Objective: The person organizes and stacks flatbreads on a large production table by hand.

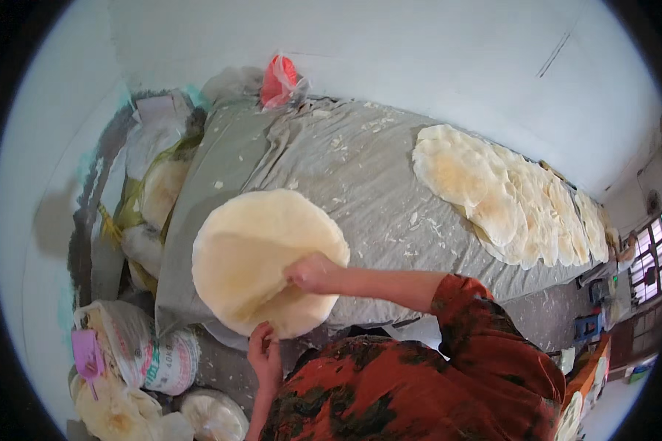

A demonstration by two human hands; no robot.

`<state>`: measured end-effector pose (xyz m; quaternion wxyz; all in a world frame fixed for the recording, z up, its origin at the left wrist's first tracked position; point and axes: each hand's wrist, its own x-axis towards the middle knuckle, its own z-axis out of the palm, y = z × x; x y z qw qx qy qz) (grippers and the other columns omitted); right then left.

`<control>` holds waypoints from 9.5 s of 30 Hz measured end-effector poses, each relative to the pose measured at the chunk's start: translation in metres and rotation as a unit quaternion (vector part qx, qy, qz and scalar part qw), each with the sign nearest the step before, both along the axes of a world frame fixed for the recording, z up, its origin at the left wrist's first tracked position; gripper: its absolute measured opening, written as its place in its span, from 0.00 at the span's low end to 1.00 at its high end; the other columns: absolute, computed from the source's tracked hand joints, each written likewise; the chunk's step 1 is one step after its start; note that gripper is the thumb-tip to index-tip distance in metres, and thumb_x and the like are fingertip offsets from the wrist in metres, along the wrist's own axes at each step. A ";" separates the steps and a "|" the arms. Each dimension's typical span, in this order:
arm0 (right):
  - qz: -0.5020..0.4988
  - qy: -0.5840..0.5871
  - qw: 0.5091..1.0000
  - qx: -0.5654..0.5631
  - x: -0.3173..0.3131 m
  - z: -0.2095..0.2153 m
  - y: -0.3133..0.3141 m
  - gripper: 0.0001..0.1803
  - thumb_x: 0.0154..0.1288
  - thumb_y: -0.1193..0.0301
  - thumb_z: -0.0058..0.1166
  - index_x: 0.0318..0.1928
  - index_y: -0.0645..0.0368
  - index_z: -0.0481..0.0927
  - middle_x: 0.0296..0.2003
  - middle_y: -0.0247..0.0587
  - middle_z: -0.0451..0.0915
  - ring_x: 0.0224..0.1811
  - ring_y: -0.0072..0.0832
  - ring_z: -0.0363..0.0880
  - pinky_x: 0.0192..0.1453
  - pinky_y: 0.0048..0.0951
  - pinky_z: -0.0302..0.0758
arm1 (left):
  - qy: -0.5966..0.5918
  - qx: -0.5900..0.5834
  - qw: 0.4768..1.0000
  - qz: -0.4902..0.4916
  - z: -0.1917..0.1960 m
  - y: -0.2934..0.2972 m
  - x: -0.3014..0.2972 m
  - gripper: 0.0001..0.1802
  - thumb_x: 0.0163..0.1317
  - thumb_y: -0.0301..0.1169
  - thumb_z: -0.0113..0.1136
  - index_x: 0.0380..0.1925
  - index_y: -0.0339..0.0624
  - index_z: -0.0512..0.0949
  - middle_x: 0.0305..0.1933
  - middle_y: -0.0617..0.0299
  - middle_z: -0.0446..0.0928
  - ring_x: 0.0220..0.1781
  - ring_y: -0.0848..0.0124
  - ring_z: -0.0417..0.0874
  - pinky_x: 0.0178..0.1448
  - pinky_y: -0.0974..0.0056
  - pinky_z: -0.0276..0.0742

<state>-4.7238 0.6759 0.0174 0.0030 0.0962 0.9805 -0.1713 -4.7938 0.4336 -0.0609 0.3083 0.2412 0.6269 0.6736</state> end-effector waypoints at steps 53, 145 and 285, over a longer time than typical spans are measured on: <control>-0.111 0.123 0.982 -0.088 -0.023 -0.061 -0.050 0.07 0.51 0.68 0.48 0.22 0.56 0.77 0.24 0.47 0.77 0.29 0.46 0.76 0.35 0.45 0.72 | -0.311 0.103 0.934 0.145 -0.004 -0.010 -0.023 0.22 0.57 0.22 0.50 0.48 0.42 0.53 0.49 0.48 0.65 0.50 0.57 0.73 0.55 0.56 0.73; -0.548 0.391 0.713 -0.194 0.231 0.088 0.099 0.15 0.57 0.65 0.48 0.37 0.62 0.80 0.35 0.44 0.77 0.36 0.31 0.76 0.42 0.33 0.73 | -0.537 0.049 0.836 0.100 -0.033 0.003 -0.051 0.35 0.55 0.53 0.53 0.51 0.33 0.64 0.51 0.51 0.67 0.55 0.59 0.68 0.59 0.53 0.65; -0.793 0.221 0.549 0.147 0.498 -0.109 0.116 0.24 0.50 0.74 0.58 0.51 0.60 0.71 0.39 0.46 0.76 0.42 0.32 0.74 0.46 0.32 0.72 | -0.540 0.284 0.781 -0.134 -0.027 0.038 -0.038 0.27 0.57 0.38 0.52 0.56 0.43 0.64 0.59 0.56 0.67 0.59 0.60 0.68 0.59 0.48 0.65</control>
